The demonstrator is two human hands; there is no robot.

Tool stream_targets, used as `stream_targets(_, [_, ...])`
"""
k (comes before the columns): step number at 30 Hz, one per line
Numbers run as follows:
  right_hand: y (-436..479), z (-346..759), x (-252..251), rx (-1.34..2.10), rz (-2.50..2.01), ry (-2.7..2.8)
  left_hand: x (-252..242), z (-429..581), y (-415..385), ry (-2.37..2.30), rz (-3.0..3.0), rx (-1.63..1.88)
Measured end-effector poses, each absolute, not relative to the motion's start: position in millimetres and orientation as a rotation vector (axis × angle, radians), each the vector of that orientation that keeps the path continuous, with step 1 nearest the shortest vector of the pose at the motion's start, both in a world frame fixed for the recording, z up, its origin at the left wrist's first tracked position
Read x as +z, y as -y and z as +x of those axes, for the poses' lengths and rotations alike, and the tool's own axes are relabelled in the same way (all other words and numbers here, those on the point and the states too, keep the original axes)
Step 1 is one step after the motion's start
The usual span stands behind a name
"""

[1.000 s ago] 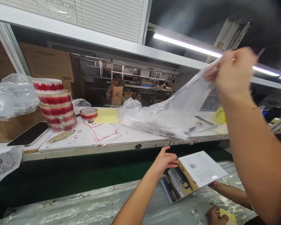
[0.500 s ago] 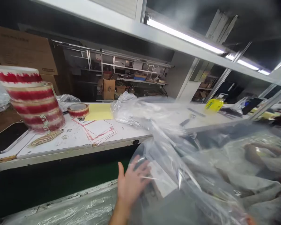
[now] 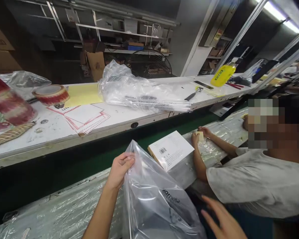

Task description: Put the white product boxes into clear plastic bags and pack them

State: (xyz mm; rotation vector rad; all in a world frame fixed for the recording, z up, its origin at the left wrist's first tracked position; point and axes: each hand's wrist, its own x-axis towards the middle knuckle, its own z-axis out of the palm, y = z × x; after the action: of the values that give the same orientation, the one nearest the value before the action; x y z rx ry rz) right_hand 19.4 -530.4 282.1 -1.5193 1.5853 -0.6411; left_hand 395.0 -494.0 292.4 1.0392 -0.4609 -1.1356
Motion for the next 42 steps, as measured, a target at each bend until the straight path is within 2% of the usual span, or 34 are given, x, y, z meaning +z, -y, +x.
stream_targets(2, [546,46,310,-0.810,-1.713,-1.488,294,385,498,0.483,0.994,-1.228])
stream_targets(5, [581,116,351,-0.894,-1.842,-0.995,303,374,509,0.576,0.894,-1.368])
stream_targets(8, [610,179,367,-0.375,-1.920,-0.430,315,374,512,0.708,0.836,-1.442])
stream_targets(10, [619,197,361,-0.148,-1.844,-0.278,322,381,507,0.794,0.890,-1.391])
stream_targets(15, [607,191,332,-0.183,-1.517,-0.276,322,401,477,0.685,1.109,-1.039])
stream_targets(21, [586,192,316,-0.388,-1.382,-0.190,317,410,452,0.820,1.143,-1.060])
stream_targets(24, [590,182,317,-0.345,-1.251,-0.312,322,421,444,0.835,1.117,-0.964])
stream_targets(27, [595,167,321,-0.030,-1.405,-0.440,327,431,440,0.939,1.057,-1.109])
stream_targets(30, [597,157,325,0.145,-1.656,-0.477,325,430,444,1.086,0.877,-1.469])
stream_targets(32, [596,152,325,0.033,-1.716,-0.477,321,419,452,1.036,0.726,-1.610])
stream_targets(34, [592,146,324,-0.110,-1.641,-0.474,316,396,461,0.988,0.747,-1.584])
stream_targets(38, [584,130,321,-0.253,-1.451,-0.553,308,317,476,1.074,1.085,-1.424])
stream_targets(42, [586,103,319,-0.455,-1.612,-0.860,289,245,483,0.781,1.340,-1.178])
